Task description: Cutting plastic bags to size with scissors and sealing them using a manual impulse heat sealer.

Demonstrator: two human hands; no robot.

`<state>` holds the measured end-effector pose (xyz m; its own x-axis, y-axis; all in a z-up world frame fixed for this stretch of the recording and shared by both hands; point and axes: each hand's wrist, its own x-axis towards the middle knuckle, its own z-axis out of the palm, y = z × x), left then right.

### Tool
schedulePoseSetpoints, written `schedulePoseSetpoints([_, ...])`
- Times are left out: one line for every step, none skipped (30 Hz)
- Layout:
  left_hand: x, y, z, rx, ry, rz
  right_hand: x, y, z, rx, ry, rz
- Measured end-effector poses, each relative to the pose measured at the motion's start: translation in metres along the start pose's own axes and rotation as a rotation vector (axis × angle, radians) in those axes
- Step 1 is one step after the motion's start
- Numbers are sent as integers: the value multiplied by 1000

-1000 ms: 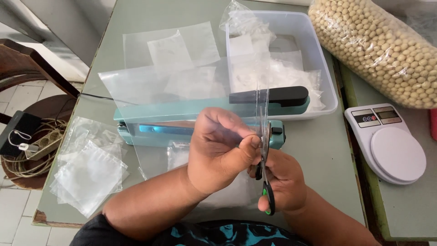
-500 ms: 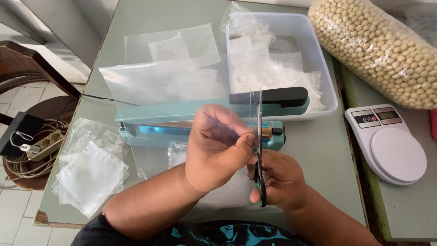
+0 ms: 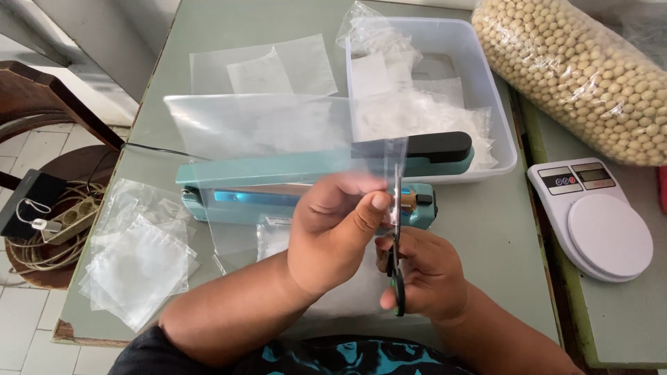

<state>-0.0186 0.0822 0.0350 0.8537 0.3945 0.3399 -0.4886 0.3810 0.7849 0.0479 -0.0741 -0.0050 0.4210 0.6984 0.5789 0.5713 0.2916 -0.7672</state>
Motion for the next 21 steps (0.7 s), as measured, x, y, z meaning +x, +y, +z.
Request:
schedulePoseSetpoints([-1, 0, 0, 22, -10, -6, 0, 0, 0, 56, 3, 12])
schedulePoseSetpoints([-1, 0, 2, 22, -9, -7, 2, -1, -1, 56, 3, 13])
schedulePoseSetpoints([-2, 1, 3, -31, -35, -13, 3, -3, -1, 31, 2, 14])
schedulePoseSetpoints([-2, 1, 4, -84, -61, -19, 4, -4, -1, 5, 1, 15])
schedulePoseSetpoints([-3, 1, 5, -84, -61, -19, 4, -4, -1, 6, 1, 15])
schedulePoseSetpoints([-3, 1, 5, -91, -60, -15, 4, -3, -1, 9, 2, 11])
schedulePoseSetpoints([-4, 1, 5, -98, -59, -10, 4, -3, -1, 13, 4, 6])
schedulePoseSetpoints([-3, 2, 5, -98, -61, -10, 4, -3, -2, 12, 5, 5])
schedulePoseSetpoints([-3, 2, 6, -96, -73, -1, 4, -3, -2, -8, -3, 7])
schedulePoseSetpoints([-3, 3, 6, -94, -82, 8, 3, -3, -2, -28, -14, 10])
schedulePoseSetpoints([-4, 3, 6, -95, -82, 9, 6, -5, -2, -28, -15, 9])
schedulePoseSetpoints([-4, 2, 6, -113, -79, 3, 8, -7, -1, -23, -19, -12])
schedulePoseSetpoints([-4, 2, 6, -130, -76, -2, 10, -8, 0, -18, -23, -34])
schedulePoseSetpoints([-4, 2, 6, -131, -74, -1, 10, -9, -1, -17, -25, -34])
schedulePoseSetpoints([-4, 2, 6, -122, -64, -6, 11, -9, -2, -46, -36, -33])
schedulePoseSetpoints([-4, 2, 6, -113, -54, -12, 11, -10, -3, -76, -46, -32])
schedulePoseSetpoints([-5, 1, 5, -113, -53, -12, 11, -11, -3, -76, -47, -32])
schedulePoseSetpoints([-6, 1, 5, -96, -48, -3, 12, -12, -3, -81, -58, -13])
schedulePoseSetpoints([-6, 1, 5, -80, -43, 6, 12, -13, -4, -86, -70, 6])
schedulePoseSetpoints([-6, 1, 4, -80, -43, 6, 11, -12, -4, -86, -70, 6])
schedulePoseSetpoints([-5, 2, 4, -39, -36, 11, 11, -12, -4, -79, -70, 5])
